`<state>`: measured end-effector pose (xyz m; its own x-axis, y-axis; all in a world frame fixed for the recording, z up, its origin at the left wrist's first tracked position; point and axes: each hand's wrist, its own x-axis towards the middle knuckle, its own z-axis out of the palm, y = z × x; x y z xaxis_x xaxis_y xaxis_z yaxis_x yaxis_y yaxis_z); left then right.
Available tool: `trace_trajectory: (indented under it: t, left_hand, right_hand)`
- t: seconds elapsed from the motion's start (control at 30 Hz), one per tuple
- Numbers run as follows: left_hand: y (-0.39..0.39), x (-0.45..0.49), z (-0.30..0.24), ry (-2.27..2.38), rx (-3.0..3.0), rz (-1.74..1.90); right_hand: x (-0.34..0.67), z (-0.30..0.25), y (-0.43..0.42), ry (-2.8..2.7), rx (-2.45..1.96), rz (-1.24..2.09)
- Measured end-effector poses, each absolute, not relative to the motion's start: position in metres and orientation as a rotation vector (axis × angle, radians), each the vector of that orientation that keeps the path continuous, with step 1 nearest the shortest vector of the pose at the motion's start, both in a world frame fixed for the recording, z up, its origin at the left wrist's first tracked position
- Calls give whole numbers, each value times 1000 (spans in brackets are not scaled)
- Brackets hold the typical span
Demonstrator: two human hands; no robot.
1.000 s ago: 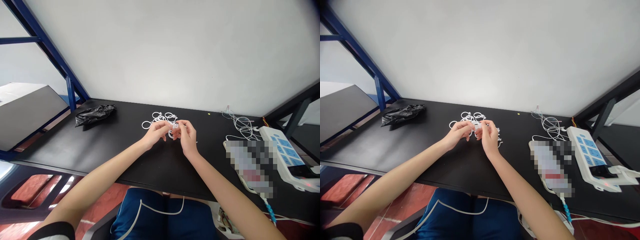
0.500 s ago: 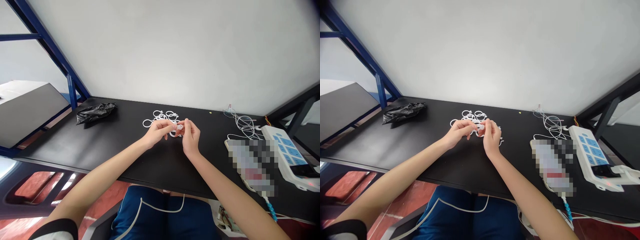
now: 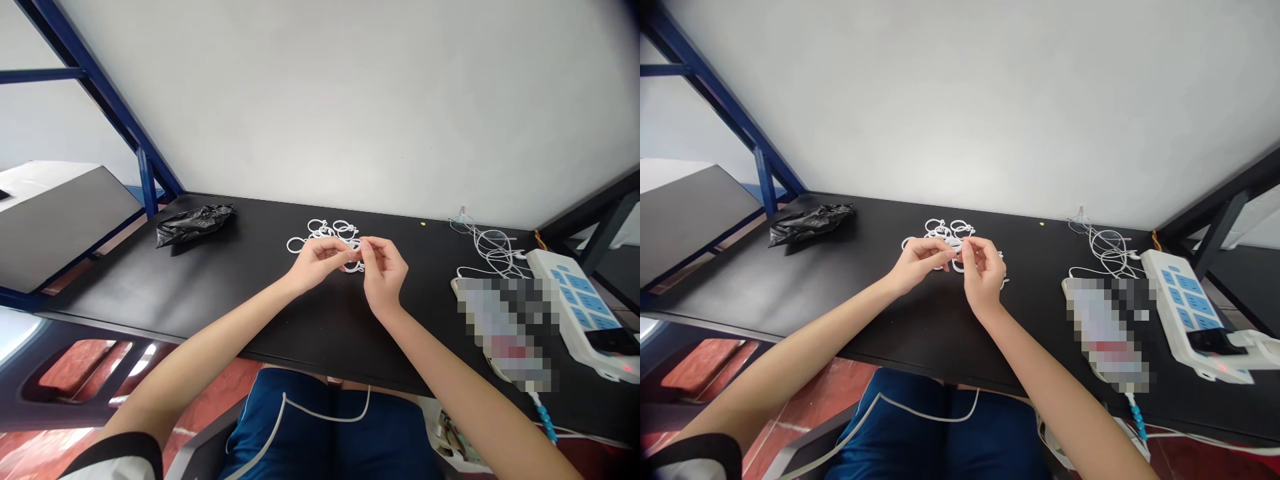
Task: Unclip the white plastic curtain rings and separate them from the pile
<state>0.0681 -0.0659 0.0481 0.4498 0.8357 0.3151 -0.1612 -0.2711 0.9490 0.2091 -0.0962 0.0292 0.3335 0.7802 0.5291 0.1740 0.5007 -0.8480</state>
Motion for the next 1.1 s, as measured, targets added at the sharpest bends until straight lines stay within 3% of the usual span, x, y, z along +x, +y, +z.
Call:
trace_trajectory:
  t: [0.3,1.1]
  left_hand:
    - [-78,71,38,496,2090,1799]
    - [-72,69,44,481,2152,2034]
  right_hand:
    - [214,33,-103,-1481,-651,-118]
    - [197,39,-119,-1565,-464,46]
